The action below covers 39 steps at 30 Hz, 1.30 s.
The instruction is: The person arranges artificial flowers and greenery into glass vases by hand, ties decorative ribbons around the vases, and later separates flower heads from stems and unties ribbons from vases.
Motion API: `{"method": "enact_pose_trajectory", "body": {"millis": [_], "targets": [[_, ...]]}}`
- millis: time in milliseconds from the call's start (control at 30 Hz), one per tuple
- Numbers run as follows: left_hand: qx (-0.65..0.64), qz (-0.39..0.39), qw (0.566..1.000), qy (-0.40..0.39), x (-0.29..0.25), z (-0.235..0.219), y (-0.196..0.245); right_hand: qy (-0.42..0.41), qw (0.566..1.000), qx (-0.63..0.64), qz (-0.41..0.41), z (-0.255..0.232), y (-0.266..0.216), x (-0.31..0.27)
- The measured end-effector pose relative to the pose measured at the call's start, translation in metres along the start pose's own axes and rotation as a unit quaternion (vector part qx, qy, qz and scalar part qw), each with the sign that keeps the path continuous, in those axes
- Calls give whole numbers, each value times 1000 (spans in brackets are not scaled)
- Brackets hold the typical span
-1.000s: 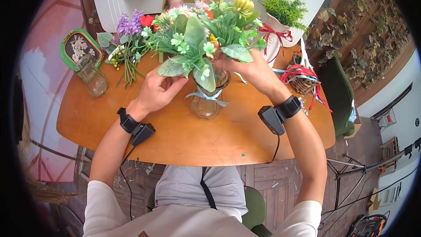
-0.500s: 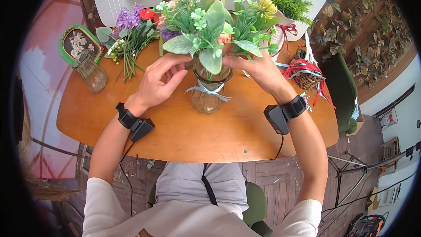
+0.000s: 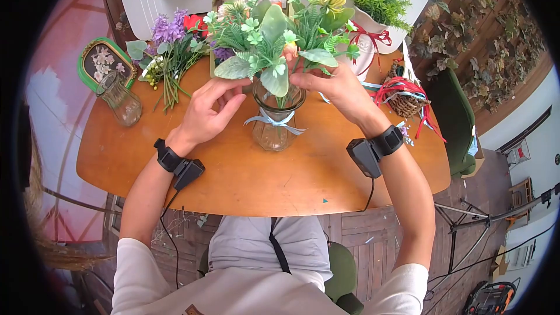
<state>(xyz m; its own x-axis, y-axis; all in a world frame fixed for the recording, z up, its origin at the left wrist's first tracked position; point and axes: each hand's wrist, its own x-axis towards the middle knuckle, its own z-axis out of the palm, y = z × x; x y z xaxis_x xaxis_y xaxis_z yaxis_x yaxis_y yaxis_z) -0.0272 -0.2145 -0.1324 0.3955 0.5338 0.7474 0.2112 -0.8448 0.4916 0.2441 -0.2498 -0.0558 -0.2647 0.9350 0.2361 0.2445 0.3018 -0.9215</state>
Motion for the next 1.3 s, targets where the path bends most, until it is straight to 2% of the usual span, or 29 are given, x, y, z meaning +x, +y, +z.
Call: {"method": "enact_pose_trajectory", "body": {"millis": [133,233,333,400,500,633,733,767,867,900,967,1067,1133,1200,1233,1300], "targets": [[-6,-7,1000,-6,0,0,1,6,998,55,-5,-4,19,1],[-12,-7,1000,-11,1,0,3,38,998,31,42,-12,31,2],[-11,-3,1000,-10,2,0,0,24,999,6,39,-10,25,2],[-11,2,1000,-6,2,1,-1,34,999,30,-10,2,10,-2],[-11,-8,1000,-10,1,1,-1,1,1000,9,19,-2,14,-1],[-21,-29,997,-74,1,-4,4,24,999,39,6,0,21,-2],[-21,-18,992,-121,0,0,-3,7,999,-11,48,-1,14,-4],[-19,1,989,-144,-2,3,-6,11,999,4,43,1,14,-4],[-24,-15,983,-179,-6,14,-6,17,999,26,20,3,20,-2],[-23,-14,983,-183,-8,17,-5,19,999,31,2,3,22,-3],[-59,-64,983,-160,-9,24,-3,30,999,32,-6,5,19,-6],[-94,-67,984,-136,-15,36,-6,38,999,23,1,0,23,-10],[-83,-82,981,-158,-14,37,-1,39,999,20,14,-4,26,-12],[-69,-96,976,-181,-13,40,5,30,999,-4,-19,-7,24,-16],[-66,-92,978,-174,-14,44,8,29,999,-6,39,-11,24,-17],[-58,-85,980,-172,-14,47,13,35,999,18,21,-13,24,-21]]}}
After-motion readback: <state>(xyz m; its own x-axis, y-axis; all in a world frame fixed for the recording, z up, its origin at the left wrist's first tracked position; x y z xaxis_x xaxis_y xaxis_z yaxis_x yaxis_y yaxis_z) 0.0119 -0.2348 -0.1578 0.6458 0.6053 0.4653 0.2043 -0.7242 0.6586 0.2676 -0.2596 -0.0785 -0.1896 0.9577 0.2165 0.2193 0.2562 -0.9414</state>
